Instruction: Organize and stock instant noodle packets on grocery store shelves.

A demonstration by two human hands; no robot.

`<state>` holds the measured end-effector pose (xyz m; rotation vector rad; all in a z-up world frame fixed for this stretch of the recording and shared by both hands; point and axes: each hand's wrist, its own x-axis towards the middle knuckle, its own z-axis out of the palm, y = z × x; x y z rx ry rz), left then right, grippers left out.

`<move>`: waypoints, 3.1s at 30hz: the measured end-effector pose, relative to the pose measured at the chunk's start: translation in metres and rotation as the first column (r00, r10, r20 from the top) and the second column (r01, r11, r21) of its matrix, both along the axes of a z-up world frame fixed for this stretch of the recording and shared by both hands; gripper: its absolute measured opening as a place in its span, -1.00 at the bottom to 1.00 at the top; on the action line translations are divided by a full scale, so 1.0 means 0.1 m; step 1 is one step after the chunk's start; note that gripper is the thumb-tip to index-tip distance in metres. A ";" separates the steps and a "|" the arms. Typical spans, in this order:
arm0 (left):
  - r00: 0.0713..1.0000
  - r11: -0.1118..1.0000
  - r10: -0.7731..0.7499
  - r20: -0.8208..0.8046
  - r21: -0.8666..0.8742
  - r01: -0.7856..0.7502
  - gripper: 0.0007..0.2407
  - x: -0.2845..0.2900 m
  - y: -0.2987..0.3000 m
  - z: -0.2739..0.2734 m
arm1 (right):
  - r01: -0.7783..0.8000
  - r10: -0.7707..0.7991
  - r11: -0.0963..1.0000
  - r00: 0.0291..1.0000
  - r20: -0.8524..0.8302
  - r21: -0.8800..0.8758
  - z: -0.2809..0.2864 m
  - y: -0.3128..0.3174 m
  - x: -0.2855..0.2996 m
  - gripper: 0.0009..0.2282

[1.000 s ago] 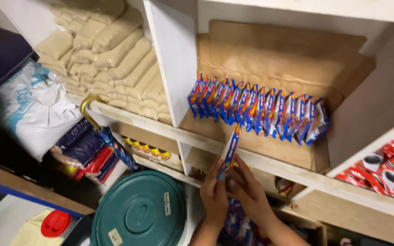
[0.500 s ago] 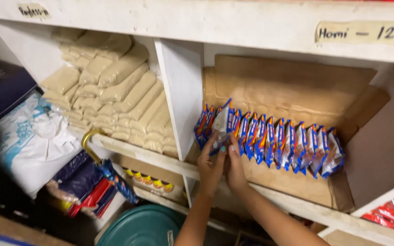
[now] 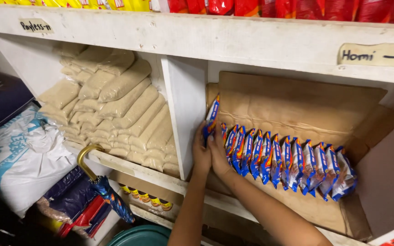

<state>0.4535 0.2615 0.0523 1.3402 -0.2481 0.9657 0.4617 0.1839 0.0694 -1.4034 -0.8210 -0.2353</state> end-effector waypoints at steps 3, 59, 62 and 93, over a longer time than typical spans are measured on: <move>0.995 0.992 0.088 -0.042 0.100 -0.083 -0.55 -0.08 0.08 0.03 | -0.031 0.025 0.997 0.996 -0.086 -0.065 -0.03 0.12 0.09 -0.32; 0.758 0.819 0.574 -0.310 0.229 -0.527 -0.55 -0.69 -0.37 -0.42 | 0.105 -0.066 0.921 0.991 0.115 -0.375 0.01 -0.06 0.19 -0.18; 0.811 0.838 0.541 -0.222 0.220 -0.499 -0.54 -0.81 -0.41 -0.23 | 0.283 -0.174 0.814 0.952 0.252 -0.508 0.16 0.01 0.07 -0.09; 0.773 0.817 0.577 -0.264 0.203 -0.540 -0.58 -0.77 -0.41 -0.33 | 0.629 -0.391 0.520 0.777 0.494 -0.578 0.32 -0.02 -0.09 -0.09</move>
